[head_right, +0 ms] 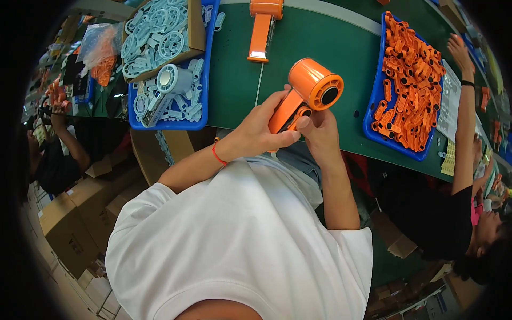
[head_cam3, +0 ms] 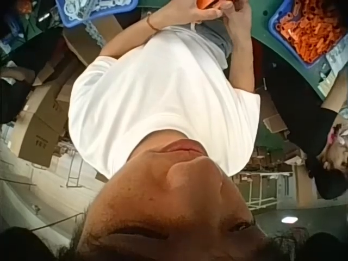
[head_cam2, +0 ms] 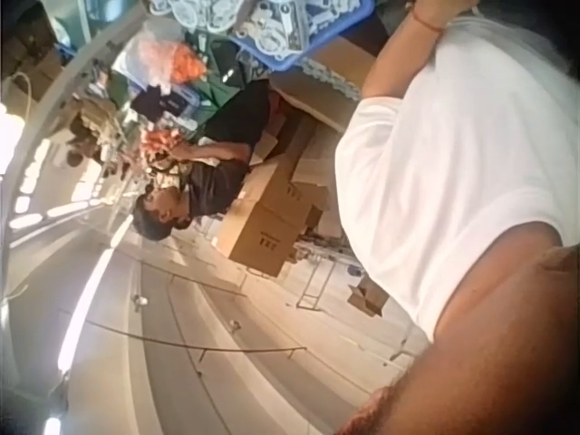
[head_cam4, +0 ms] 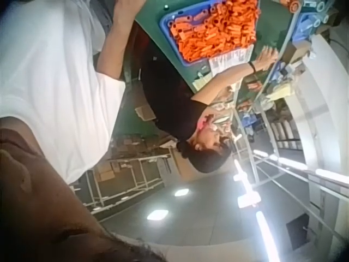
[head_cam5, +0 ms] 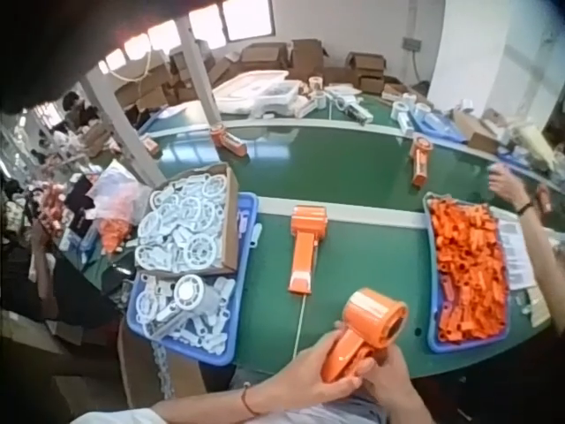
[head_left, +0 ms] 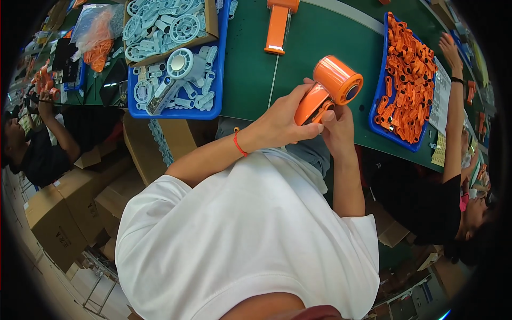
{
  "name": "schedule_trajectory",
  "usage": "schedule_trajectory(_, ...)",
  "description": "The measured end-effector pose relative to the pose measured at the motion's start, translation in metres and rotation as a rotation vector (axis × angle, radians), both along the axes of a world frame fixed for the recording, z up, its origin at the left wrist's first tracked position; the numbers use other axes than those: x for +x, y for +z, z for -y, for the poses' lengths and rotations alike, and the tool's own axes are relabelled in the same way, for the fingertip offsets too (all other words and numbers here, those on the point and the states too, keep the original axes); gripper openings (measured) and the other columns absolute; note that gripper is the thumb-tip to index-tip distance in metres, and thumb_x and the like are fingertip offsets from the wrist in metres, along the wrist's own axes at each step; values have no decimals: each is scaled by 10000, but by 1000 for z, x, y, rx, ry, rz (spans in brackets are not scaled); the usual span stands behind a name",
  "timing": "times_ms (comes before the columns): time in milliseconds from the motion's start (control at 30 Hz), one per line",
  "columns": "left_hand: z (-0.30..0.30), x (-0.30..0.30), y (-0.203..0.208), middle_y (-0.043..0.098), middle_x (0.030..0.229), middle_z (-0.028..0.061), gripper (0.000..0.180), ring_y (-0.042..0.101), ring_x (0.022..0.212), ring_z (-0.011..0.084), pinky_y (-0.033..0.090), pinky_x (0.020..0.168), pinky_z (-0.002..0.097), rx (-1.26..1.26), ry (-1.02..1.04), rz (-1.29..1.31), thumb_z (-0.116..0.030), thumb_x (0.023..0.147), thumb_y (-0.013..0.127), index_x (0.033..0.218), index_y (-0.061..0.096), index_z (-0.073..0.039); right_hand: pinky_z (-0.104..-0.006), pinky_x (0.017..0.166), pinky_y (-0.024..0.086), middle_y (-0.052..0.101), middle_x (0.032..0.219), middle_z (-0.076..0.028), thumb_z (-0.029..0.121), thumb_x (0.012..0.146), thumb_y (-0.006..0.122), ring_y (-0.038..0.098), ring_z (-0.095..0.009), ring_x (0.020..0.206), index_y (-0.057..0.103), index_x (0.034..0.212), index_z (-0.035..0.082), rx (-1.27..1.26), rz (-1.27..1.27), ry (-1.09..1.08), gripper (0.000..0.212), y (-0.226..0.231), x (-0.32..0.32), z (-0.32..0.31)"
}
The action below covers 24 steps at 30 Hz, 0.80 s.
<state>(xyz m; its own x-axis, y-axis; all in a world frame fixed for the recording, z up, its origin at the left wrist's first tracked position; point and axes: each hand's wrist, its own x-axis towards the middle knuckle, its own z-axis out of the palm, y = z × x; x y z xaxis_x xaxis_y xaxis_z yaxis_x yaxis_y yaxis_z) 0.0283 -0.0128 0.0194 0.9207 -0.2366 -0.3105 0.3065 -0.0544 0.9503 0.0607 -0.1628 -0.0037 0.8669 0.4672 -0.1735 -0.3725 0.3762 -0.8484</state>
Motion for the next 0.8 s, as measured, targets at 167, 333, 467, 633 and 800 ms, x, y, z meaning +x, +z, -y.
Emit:
schedule_trajectory(167,2,-7,-25,472,1139,212,791,533,1008,293,445,853,370,111,122,318,-203,690,697,1308,273,51,-291,820,450,571,1060,-110,314,854,615,563,-176,955,454,1180,-58,-479,118,272,520,14,8,17)
schedule_trajectory(333,7,-11,-28,396,1182,243,942,502,1026,410,450,842,407,270,89,314,-208,655,760,1350,168,30,-238,655,456,592,900,-68,203,917,512,568,-115,768,496,1104,-55,-825,206,269,320,19,2,15)
schedule_trajectory(467,7,-12,-36,390,1175,232,983,505,1025,394,455,834,389,138,68,263,-218,662,773,1372,136,17,-224,599,459,606,867,-64,182,920,510,574,-98,701,504,1077,-54,-525,161,270,283,7,6,22)
schedule_trajectory(633,7,-12,-17,380,1165,238,1019,491,1036,391,441,853,386,214,73,199,-135,641,786,1386,106,9,-233,606,458,607,868,-64,177,922,495,572,-99,697,504,1090,-51,-582,226,217,284,7,7,17)
schedule_trajectory(800,6,-14,-37,370,1179,259,992,509,982,438,447,832,431,311,221,349,-153,626,764,1368,133,33,-434,584,441,577,735,-230,282,877,485,565,-426,726,546,893,9,-1028,504,213,280,15,3,-5)
